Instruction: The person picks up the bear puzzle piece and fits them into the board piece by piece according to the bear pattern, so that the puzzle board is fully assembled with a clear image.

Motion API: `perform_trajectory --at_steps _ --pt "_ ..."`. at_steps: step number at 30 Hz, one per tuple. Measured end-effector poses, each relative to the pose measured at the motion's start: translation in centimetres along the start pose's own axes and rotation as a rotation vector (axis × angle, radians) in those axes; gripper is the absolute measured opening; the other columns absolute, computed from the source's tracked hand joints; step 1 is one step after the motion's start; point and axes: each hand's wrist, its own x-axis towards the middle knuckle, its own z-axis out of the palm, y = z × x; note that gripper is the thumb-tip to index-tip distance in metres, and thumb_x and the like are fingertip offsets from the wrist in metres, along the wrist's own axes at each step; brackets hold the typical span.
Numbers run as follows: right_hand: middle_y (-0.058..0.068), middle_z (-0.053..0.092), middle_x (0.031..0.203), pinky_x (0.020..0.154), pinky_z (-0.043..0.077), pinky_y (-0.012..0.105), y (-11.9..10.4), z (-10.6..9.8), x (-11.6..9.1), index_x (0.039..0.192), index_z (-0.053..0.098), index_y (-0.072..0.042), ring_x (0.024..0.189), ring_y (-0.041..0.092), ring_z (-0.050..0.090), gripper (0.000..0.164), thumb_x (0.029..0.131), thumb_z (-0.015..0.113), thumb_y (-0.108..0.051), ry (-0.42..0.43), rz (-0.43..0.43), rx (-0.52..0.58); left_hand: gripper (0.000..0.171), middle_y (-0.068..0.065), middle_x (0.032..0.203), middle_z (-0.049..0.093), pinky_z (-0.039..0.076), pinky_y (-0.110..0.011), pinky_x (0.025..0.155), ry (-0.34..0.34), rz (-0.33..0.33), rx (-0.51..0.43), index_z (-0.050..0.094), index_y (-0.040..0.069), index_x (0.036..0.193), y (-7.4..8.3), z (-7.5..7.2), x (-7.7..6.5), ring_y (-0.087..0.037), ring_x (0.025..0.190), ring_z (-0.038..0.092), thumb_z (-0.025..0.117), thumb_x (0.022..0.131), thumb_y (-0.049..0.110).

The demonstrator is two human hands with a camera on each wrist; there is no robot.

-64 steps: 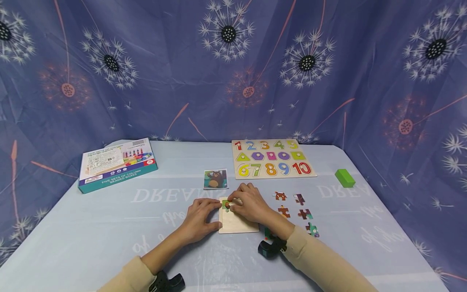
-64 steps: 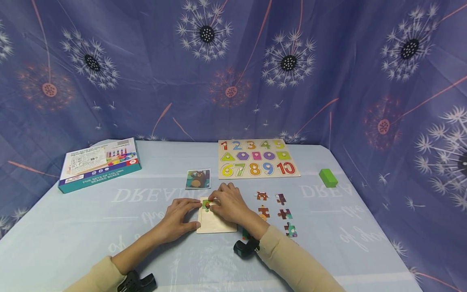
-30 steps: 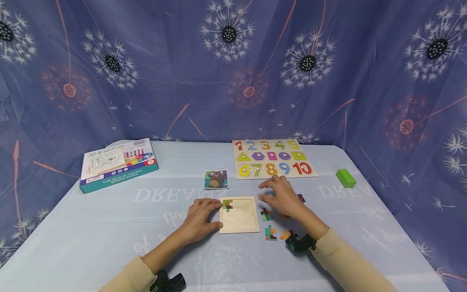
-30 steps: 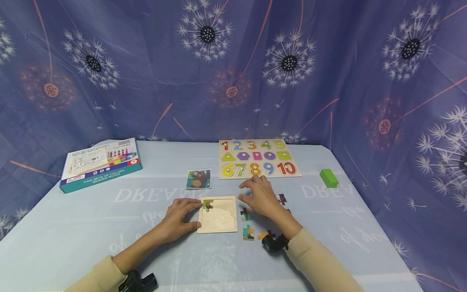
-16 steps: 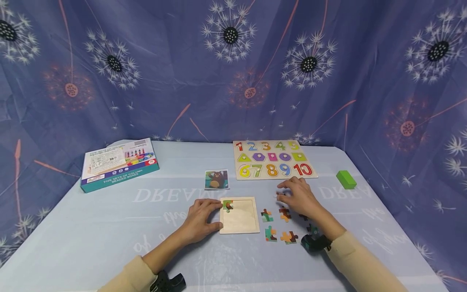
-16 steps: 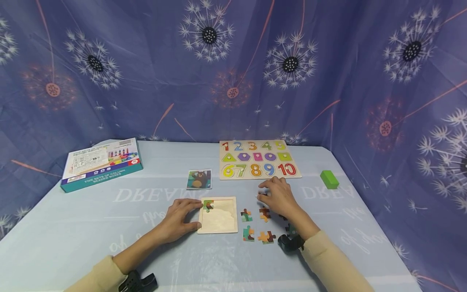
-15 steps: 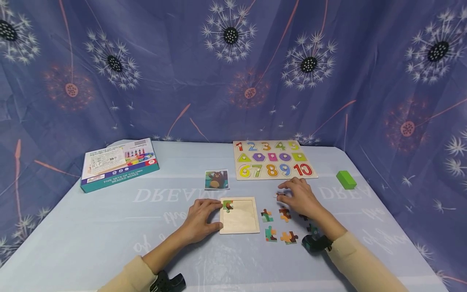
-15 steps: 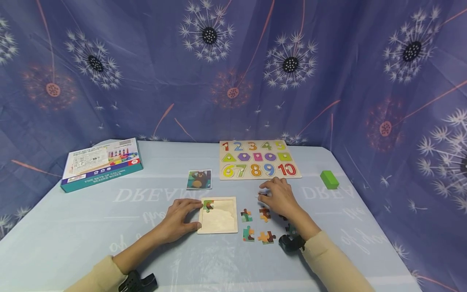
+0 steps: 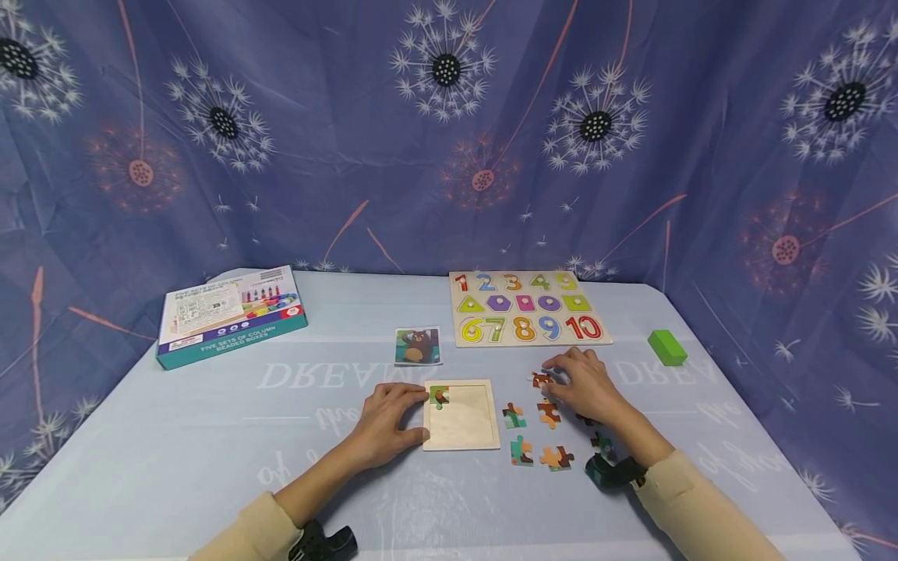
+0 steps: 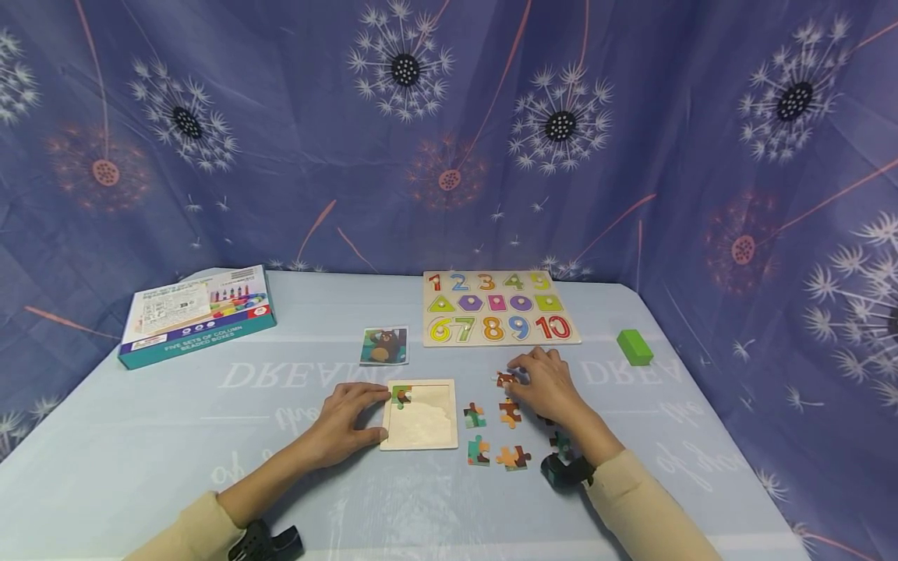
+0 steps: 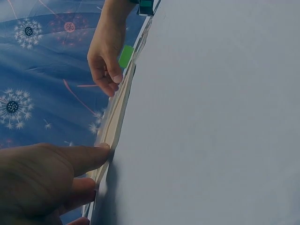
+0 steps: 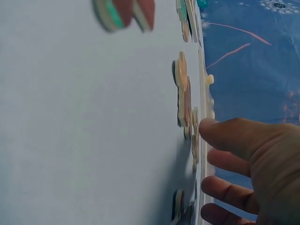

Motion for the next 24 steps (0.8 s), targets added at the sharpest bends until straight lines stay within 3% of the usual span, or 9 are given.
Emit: perform_trajectory --at_steps 24 --pt "0.010 0.059 0.101 0.078 0.035 0.046 1.4 0.8 -0.3 0.103 0.071 -0.013 0.094 0.028 0.046 0.028 0.078 0.074 -0.025 0.056 -0.032 0.015 0.048 -0.009 0.127 0.057 0.026 -0.058 0.099 0.000 0.001 0.010 0.062 0.005 0.119 0.0 0.0 -0.1 -0.033 0.121 0.041 0.075 0.075 0.019"
